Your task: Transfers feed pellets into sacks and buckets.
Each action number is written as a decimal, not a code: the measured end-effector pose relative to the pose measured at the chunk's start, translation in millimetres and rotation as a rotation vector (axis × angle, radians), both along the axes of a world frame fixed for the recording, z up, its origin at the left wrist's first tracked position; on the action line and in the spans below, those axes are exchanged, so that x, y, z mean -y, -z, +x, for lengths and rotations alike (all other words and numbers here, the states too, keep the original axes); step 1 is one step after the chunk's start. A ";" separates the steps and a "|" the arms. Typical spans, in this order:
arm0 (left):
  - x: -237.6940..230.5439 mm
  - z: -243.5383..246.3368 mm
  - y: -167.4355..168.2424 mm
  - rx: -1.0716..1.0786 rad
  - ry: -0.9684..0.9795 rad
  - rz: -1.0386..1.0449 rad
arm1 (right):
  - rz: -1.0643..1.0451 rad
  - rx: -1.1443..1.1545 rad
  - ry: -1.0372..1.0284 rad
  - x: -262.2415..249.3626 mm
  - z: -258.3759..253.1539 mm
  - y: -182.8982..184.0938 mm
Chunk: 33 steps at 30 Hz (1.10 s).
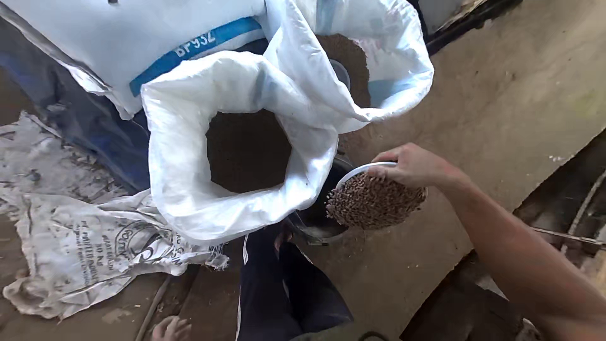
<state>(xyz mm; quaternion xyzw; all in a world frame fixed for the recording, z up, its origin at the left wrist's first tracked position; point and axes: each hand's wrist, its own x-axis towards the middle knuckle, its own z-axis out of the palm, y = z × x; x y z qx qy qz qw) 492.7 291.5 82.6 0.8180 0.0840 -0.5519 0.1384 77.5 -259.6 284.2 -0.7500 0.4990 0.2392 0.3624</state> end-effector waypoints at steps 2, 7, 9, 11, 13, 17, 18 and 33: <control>17.4 6.8 5.5 0.060 -0.014 -0.069 | -0.090 -0.104 -0.010 -32.5 -26.4 17.3; 98.2 18.5 -11.0 0.155 -0.012 -0.328 | -0.356 -0.142 0.019 -115.2 -67.5 84.8; 134.8 19.8 -22.3 0.162 0.012 -0.458 | -0.539 -0.030 0.021 -141.7 -82.6 112.8; 174.2 16.2 -42.4 0.130 0.035 -0.572 | -0.722 0.114 -0.008 -159.2 -96.6 130.8; 209.8 11.5 -60.9 0.121 0.021 -0.665 | -0.904 0.262 -0.026 -165.9 -106.4 134.2; 261.8 7.6 -82.8 0.143 0.038 -0.707 | -0.983 0.537 0.008 -134.9 -69.1 67.5; 273.9 5.9 -88.4 0.143 0.063 -0.689 | -0.974 0.592 0.000 -122.6 -43.7 43.5; 297.9 25.1 -88.5 -0.264 -0.279 -0.790 | -0.151 0.102 -0.174 57.7 315.2 327.8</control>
